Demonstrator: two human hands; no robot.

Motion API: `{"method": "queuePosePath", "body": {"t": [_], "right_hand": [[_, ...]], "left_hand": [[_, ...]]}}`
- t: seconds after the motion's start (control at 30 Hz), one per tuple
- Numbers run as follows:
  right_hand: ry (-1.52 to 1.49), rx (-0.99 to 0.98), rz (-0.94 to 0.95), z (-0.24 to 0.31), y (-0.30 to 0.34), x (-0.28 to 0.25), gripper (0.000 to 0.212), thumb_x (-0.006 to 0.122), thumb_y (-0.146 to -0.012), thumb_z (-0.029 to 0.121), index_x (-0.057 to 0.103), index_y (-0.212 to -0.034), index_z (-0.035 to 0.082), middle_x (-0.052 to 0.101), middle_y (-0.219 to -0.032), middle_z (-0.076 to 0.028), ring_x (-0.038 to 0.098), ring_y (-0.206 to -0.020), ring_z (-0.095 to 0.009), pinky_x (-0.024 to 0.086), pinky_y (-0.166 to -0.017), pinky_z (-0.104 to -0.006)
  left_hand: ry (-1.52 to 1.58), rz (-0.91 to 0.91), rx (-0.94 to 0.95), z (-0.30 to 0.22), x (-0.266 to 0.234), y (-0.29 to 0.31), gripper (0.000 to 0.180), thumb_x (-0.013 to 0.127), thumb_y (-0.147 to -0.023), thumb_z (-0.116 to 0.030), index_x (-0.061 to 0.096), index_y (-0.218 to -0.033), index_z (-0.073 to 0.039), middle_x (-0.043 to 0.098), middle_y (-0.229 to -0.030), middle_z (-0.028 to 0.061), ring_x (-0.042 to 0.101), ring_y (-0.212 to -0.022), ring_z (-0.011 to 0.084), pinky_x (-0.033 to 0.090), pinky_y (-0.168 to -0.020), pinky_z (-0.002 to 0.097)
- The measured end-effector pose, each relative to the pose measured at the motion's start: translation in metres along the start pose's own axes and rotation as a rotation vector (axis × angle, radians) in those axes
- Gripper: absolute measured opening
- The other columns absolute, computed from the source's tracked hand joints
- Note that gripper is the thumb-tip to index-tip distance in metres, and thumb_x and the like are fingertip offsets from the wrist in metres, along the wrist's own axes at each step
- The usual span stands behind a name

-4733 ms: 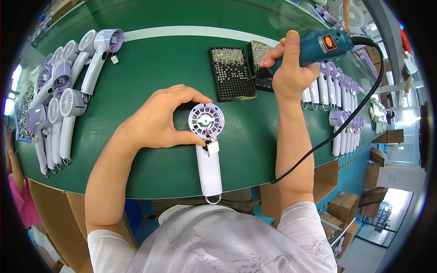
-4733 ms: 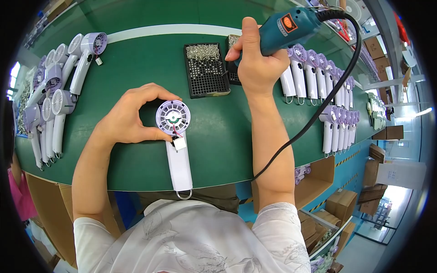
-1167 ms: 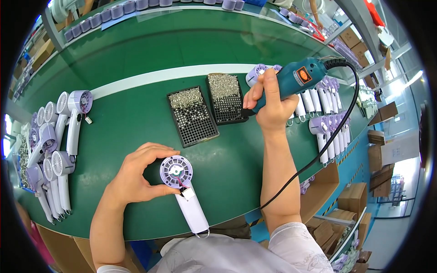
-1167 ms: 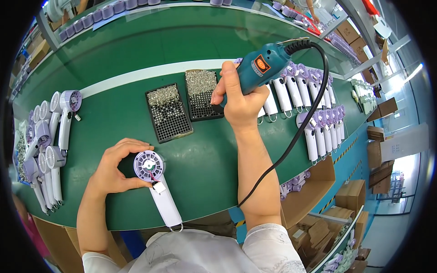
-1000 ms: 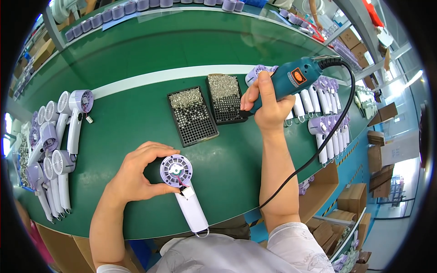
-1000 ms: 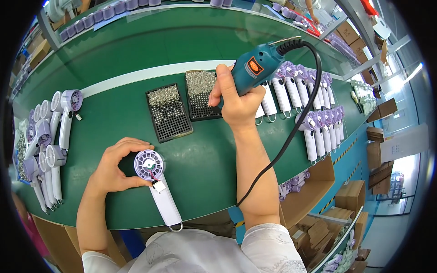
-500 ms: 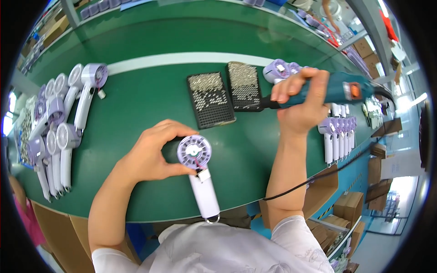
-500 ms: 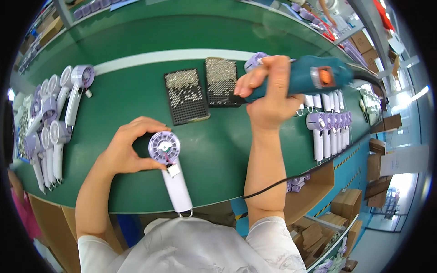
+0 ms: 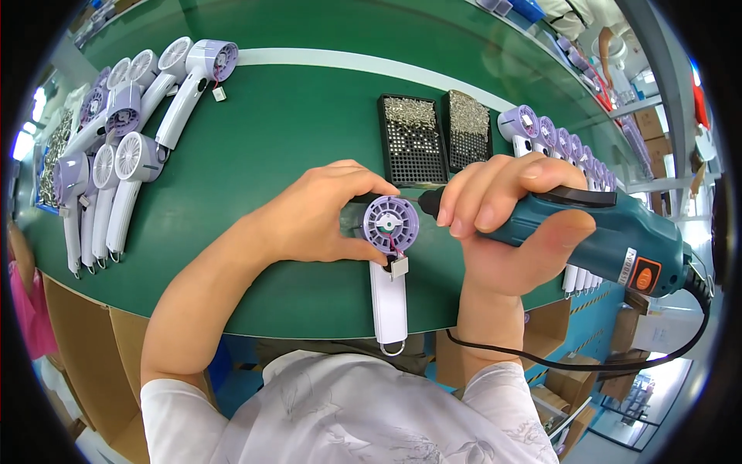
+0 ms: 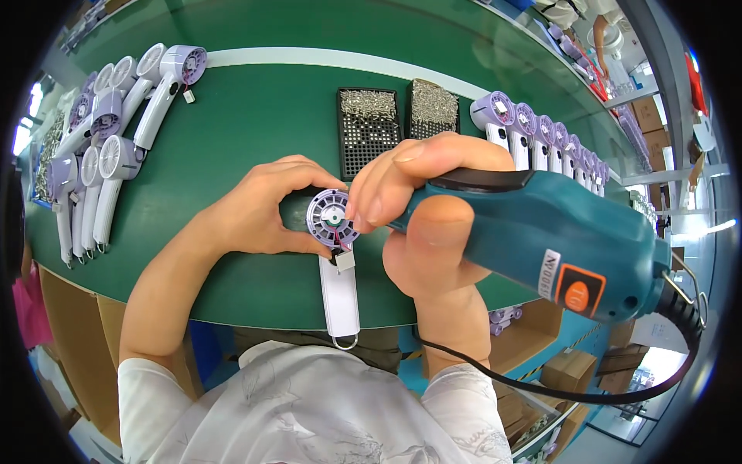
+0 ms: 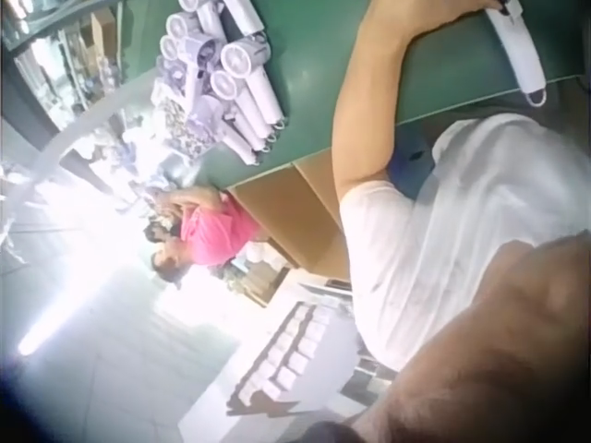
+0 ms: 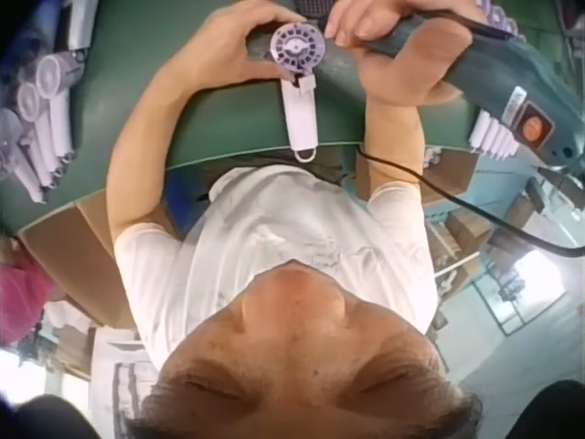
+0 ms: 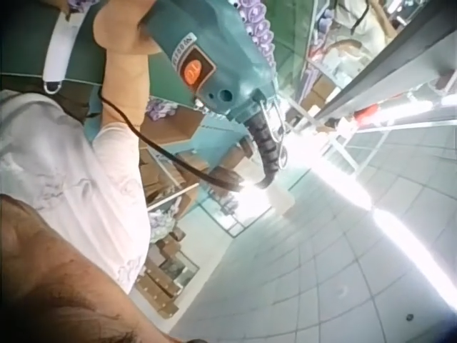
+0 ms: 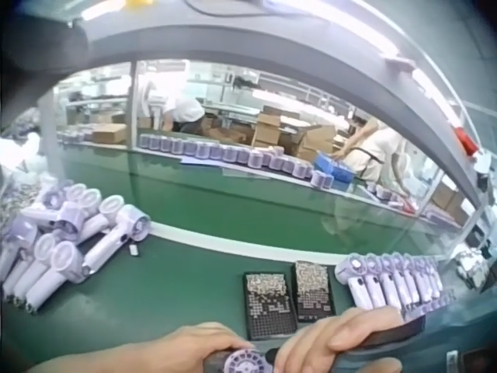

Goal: The person assembles mini handheld fans by positioning components and driving screws into the handles and fan heads using an electric screwdriver.

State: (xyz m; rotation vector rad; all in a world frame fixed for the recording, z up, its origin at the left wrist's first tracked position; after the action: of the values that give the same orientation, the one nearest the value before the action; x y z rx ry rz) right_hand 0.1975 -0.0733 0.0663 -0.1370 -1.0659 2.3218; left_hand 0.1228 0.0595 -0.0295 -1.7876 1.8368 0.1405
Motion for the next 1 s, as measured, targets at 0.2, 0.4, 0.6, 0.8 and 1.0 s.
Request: {"method": "queuePosePath", "body": {"t": [0.2, 0.4, 0.6, 0.8, 1.0], "right_hand": [[-0.005, 0.03, 0.002, -0.004, 0.001, 0.004, 0.052, 0.046, -0.104, 0.055, 0.058, -0.117, 0.007, 0.059, -0.072, -0.005, 0.054, -0.05, -0.018, 0.05, -0.046, -0.0357], [0.014, 0.073, -0.019, -0.011, 0.003, 0.008, 0.047, 0.052, -0.103, 0.051, 0.056, -0.115, 0.005, 0.058, -0.071, -0.006, 0.056, -0.051, -0.019, 0.05, -0.047, -0.0355], [-0.069, 0.077, -0.062, -0.025, 0.005, 0.012, 0.027, 0.069, -0.097, 0.014, 0.053, -0.11, -0.005, 0.062, -0.071, -0.009, 0.062, -0.059, -0.015, 0.054, -0.056, -0.0302], [0.108, 0.2, -0.179, -0.039, -0.002, 0.012, 0.014, 0.08, -0.083, -0.001, 0.067, -0.088, -0.002, 0.068, -0.076, -0.005, 0.062, -0.061, -0.01, 0.05, -0.054, -0.0242], [0.278, 0.143, -0.011, -0.04, -0.007, 0.017, 0.015, 0.062, -0.098, 0.008, 0.053, -0.093, -0.003, 0.057, -0.065, -0.01, 0.054, -0.047, -0.016, 0.05, -0.045, -0.0311]], "left_hand": [[-0.004, 0.005, -0.014, 0.001, 0.0, 0.0, 0.065, 0.096, -0.061, -0.023, 0.068, -0.117, -0.004, 0.071, -0.109, 0.0107, 0.065, -0.105, 0.0296, 0.053, -0.092, 0.0396], [-0.009, 0.001, 0.013, 0.002, -0.001, 0.001, 0.064, 0.095, -0.063, -0.028, 0.068, -0.115, -0.003, 0.071, -0.108, 0.0118, 0.065, -0.105, 0.0312, 0.053, -0.093, 0.0403], [-0.028, -0.008, 0.014, 0.001, -0.002, 0.0, 0.064, 0.095, -0.062, -0.027, 0.068, -0.114, -0.002, 0.07, -0.106, 0.0133, 0.065, -0.103, 0.0318, 0.053, -0.091, 0.0401], [-0.036, -0.033, 0.037, 0.002, -0.002, 0.0, 0.065, 0.095, -0.062, -0.029, 0.067, -0.112, 0.001, 0.069, -0.104, 0.0157, 0.065, -0.1, 0.0337, 0.053, -0.088, 0.041], [-0.037, -0.025, 0.028, 0.001, -0.002, 0.001, 0.066, 0.095, -0.061, -0.031, 0.066, -0.11, 0.003, 0.069, -0.104, 0.018, 0.065, -0.099, 0.036, 0.053, -0.087, 0.0421]]}}
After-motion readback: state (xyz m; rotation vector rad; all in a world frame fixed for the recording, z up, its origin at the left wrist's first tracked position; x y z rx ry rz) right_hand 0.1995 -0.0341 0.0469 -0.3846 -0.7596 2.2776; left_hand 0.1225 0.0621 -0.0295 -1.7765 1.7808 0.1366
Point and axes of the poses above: each hand's wrist, its own y-axis away from the middle knuckle, its own x-axis out of the palm, z = x × y, the point moved 7 cm from there along -y, towards the middle knuckle
